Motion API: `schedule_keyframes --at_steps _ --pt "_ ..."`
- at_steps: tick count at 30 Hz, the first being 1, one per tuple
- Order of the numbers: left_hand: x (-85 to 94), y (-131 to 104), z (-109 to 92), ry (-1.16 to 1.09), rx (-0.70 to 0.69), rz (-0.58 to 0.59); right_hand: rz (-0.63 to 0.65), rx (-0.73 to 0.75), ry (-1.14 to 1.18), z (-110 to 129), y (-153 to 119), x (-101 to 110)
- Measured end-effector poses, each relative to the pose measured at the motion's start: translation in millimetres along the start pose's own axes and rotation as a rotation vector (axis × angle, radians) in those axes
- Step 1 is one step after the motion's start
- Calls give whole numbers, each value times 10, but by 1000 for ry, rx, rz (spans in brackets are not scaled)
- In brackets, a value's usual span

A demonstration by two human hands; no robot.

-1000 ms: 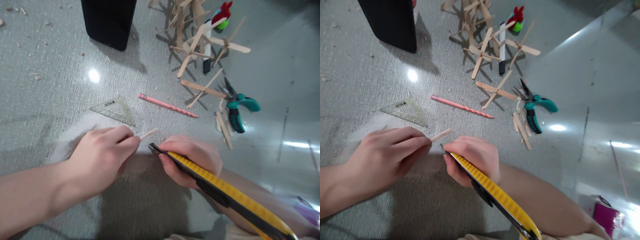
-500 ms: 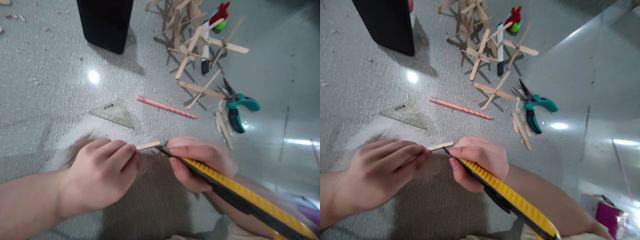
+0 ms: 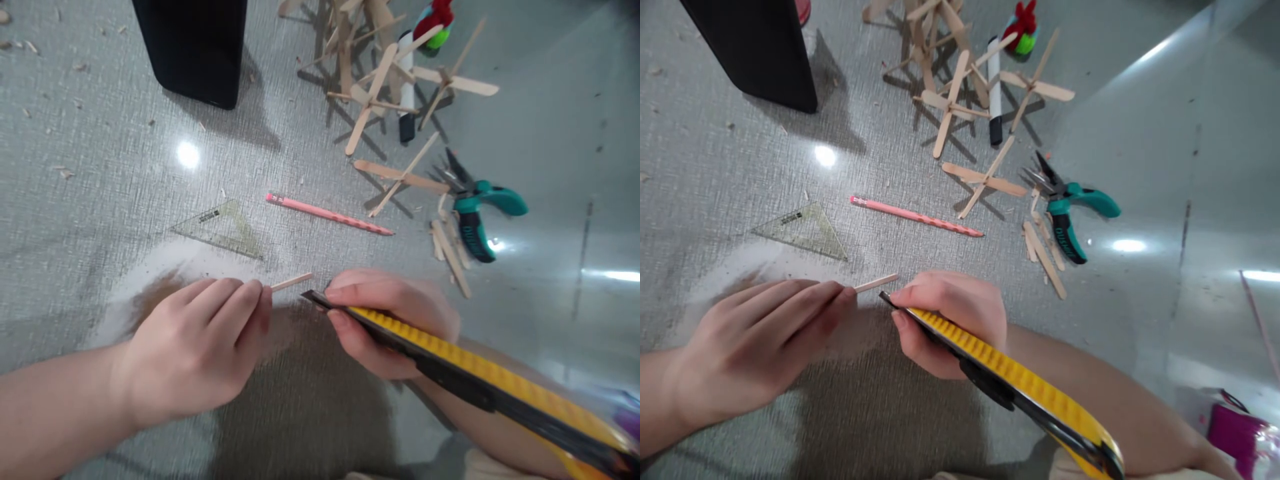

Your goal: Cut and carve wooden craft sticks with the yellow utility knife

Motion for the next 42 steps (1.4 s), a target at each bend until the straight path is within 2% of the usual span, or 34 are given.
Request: schedule_keyframes --at_steps 5,10,19,22,33,37,42 --pt "-19 -11 -8 32 14 42 43 -115 -112 103 20 -67" --pt "-26 -30 7 51 17 83 43 -99 -109 174 71 -141" --pt "-74 -58 49 -19 127 180 28 -92 -84 123 52 -221" --pt "-79 -66 45 -47 122 222 51 -86 -102 129 59 -232" --pt "-98 -66 85 -80 82 231 89 -56 -177 151 81 -224" --pt "-103 -13 208 -167 90 188 123 -21 -190 156 108 -220" --pt "-95 142 379 -42 -14 116 197 -11 -216 176 131 -211"
Point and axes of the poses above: each hand's wrist, its own y-axis towards the middle knuckle, its own x-axis out of the back of the hand, z = x × y, the point moved 2 cm from there along y, towards the middle knuckle, and after that the axes turned 6 degrees about -x, right-handed, at the moved point
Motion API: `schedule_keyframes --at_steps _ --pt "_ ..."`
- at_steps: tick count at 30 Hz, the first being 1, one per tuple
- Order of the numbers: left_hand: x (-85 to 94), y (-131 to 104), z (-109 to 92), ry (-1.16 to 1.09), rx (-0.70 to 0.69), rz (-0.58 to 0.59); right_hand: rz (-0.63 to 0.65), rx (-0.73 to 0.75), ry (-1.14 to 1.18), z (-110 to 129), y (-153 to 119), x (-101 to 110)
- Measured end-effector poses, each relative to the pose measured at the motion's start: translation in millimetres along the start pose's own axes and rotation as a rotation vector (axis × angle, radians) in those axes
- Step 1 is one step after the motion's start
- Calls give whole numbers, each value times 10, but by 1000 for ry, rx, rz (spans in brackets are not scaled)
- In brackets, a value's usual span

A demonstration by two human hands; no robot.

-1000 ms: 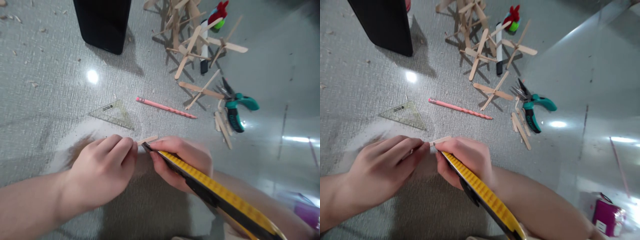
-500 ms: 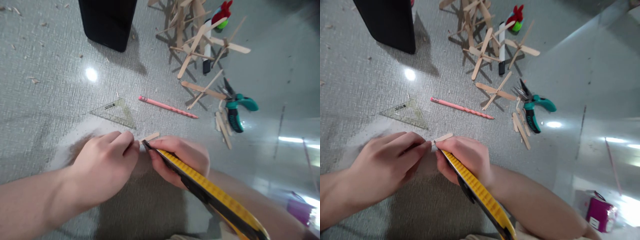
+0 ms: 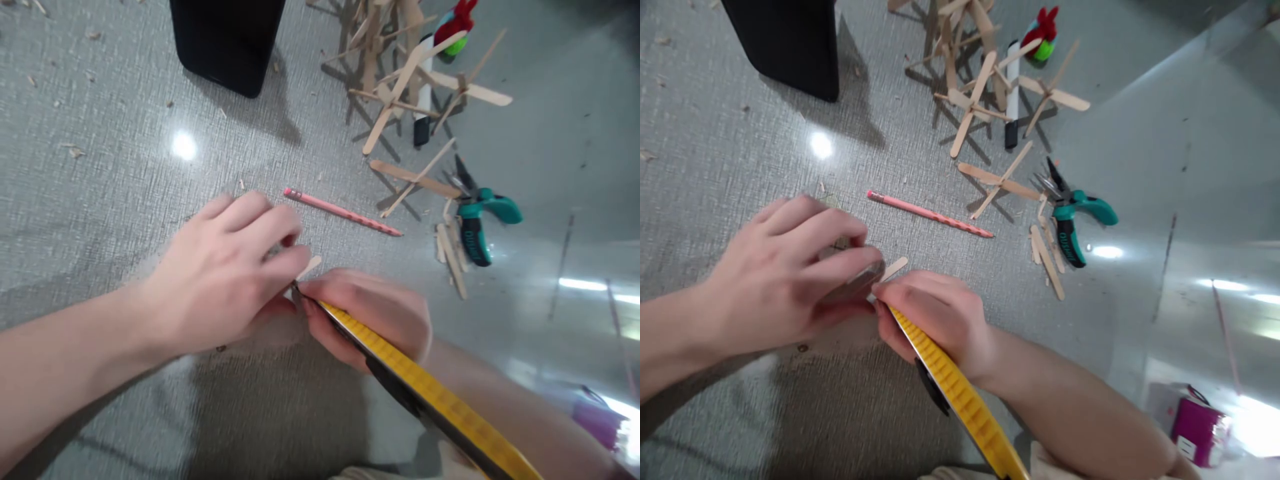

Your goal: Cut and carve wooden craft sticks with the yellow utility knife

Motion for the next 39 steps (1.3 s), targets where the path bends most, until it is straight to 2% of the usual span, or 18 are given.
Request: schedule_keyframes --at_steps 6,10,15,21,26,29,39 --pt "-62 49 38 -129 -36 108 -8 4 -40 -10 -17 0" --pt "-75 63 32 -158 -51 124 -33 4 -38 0 -39 -28" --pt "-87 77 48 -208 11 93 -64 6 -44 7 -57 -51" --pt "-109 76 46 -191 69 242 -46 25 -71 -12 -62 -46" --pt "-101 57 54 -160 -4 120 -47 46 -76 -20 -53 -37" --pt "-113 44 59 -149 -29 96 -55 65 -73 -16 -57 -33" --pt "-98 65 49 -153 1 212 -92 55 -54 -35 -66 -50"
Point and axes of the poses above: each hand's wrist, its own y-axis towards the middle knuckle, its own x-axis out of the back of the hand, z = x × y, the point moved 2 cm from there along y, towards the middle knuckle, and after that the axes turned 6 degrees about -x, right-handed, at the moved point
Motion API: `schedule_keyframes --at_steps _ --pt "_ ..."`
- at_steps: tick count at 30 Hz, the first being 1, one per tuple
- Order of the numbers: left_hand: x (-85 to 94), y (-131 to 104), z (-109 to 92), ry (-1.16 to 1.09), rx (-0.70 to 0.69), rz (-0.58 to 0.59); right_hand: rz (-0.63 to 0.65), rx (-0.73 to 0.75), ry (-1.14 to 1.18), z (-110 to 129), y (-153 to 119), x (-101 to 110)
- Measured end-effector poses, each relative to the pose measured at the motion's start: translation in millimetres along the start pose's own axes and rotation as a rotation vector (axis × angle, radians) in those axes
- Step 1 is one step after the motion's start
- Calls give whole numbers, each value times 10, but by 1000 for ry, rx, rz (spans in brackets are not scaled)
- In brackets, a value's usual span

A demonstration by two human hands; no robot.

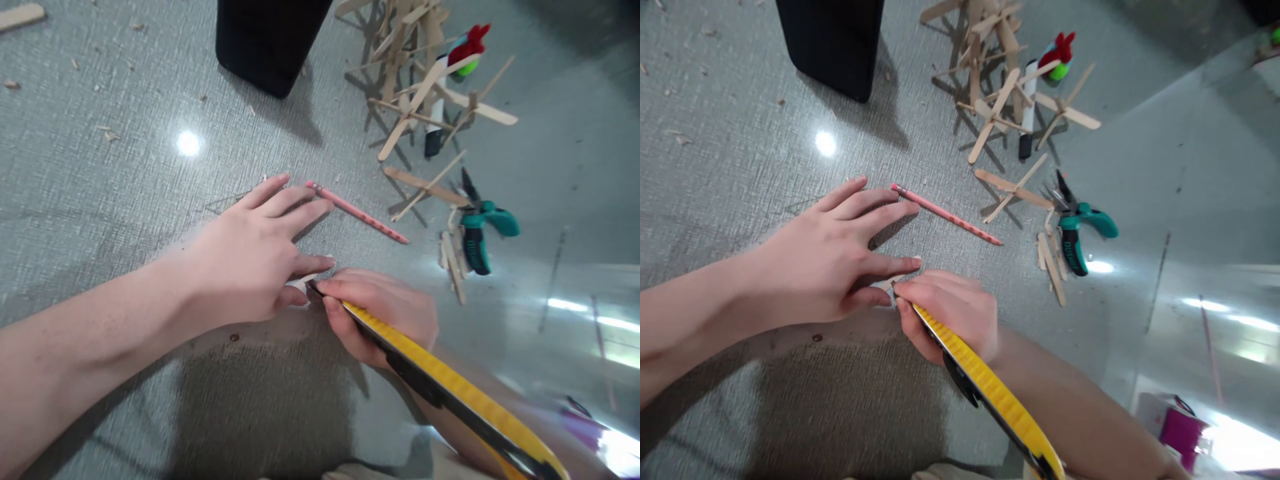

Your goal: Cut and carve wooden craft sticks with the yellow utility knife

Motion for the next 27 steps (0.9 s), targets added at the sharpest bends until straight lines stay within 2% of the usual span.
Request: schedule_keyframes --at_steps 7,13,18,27 --pt "-8 2 3 -25 29 41 -6 -14 31 -20 -9 7" --pt "-6 -16 8 -12 -42 -105 -3 -9 36 -15 8 0" --pt "-2 -11 1 2 -14 -48 -2 -8 34 -2 12 3" --pt "-50 -17 54 -23 -68 -65 7 -30 -8 -6 -12 3"
Point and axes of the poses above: each hand's wrist, its own y-axis towards the middle knuckle, its own x-axis out of the back of the hand, z = x × y, the point moved 2 cm from there along y, towards the middle knuckle, and after that the axes turned 6 degrees about -x, right-handed, at the moved point
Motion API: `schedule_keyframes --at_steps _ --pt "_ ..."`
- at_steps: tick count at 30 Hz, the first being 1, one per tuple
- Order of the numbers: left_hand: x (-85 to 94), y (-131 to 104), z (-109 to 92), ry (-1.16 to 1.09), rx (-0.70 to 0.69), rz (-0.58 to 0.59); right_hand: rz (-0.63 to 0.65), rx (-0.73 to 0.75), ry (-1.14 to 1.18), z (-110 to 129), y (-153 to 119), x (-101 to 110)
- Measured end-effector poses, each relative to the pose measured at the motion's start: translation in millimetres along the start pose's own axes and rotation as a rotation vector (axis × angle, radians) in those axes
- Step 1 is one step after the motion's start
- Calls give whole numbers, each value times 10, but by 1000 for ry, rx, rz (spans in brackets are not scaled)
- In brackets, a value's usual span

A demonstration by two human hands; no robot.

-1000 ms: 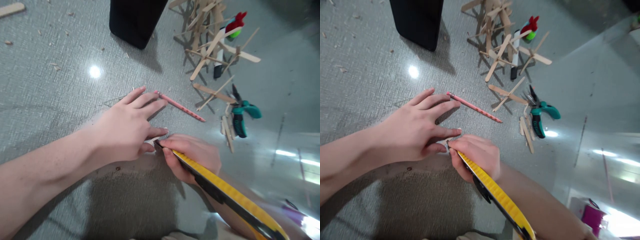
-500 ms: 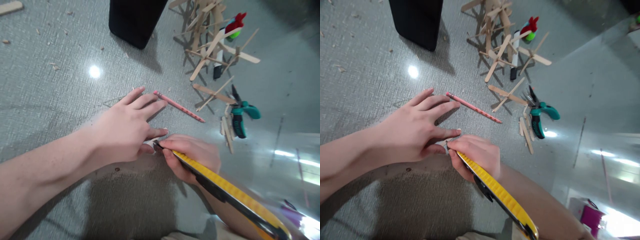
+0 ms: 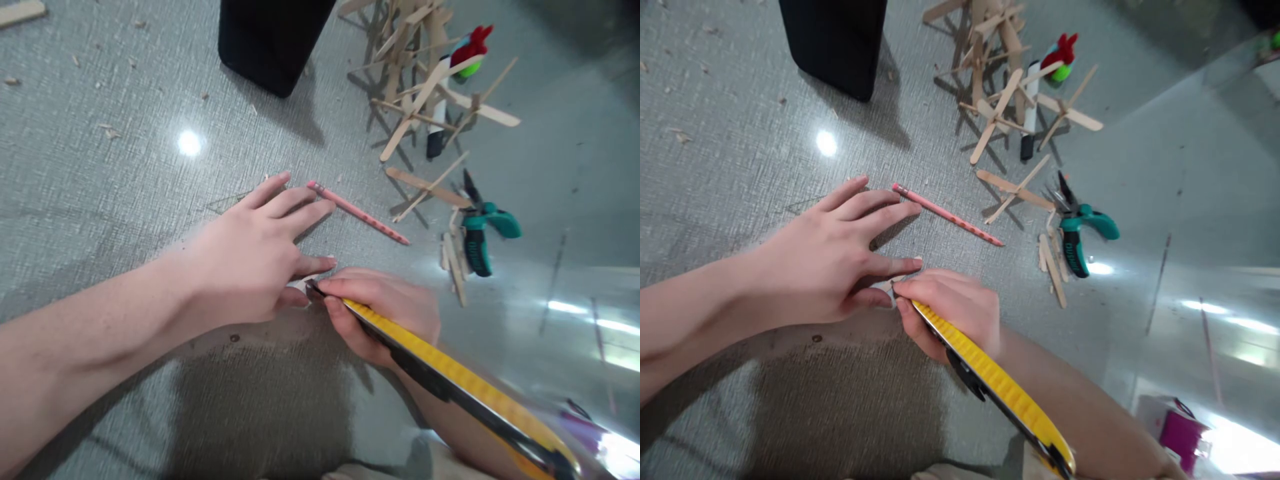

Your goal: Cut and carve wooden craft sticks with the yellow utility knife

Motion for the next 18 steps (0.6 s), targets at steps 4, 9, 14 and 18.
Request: schedule_keyframes --at_steps 4,9,14,18 --pt "5 0 -7 6 4 11 30 2 -31 24 21 -3" --pt "33 7 -28 11 19 28 66 -2 -30 39 41 7" --pt "55 17 -37 29 36 55 41 -16 -16 -8 20 29" --pt "39 10 -33 34 32 43 46 -18 4 -35 0 22"
Point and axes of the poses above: each hand's wrist, its own y-axis towards the middle knuckle, its own x-axis out of the back of the hand, z = x × y, the point moved 2 cm from there along y, towards the middle knuckle, and after that the axes turned 6 degrees about -x, right-handed, at the moved point
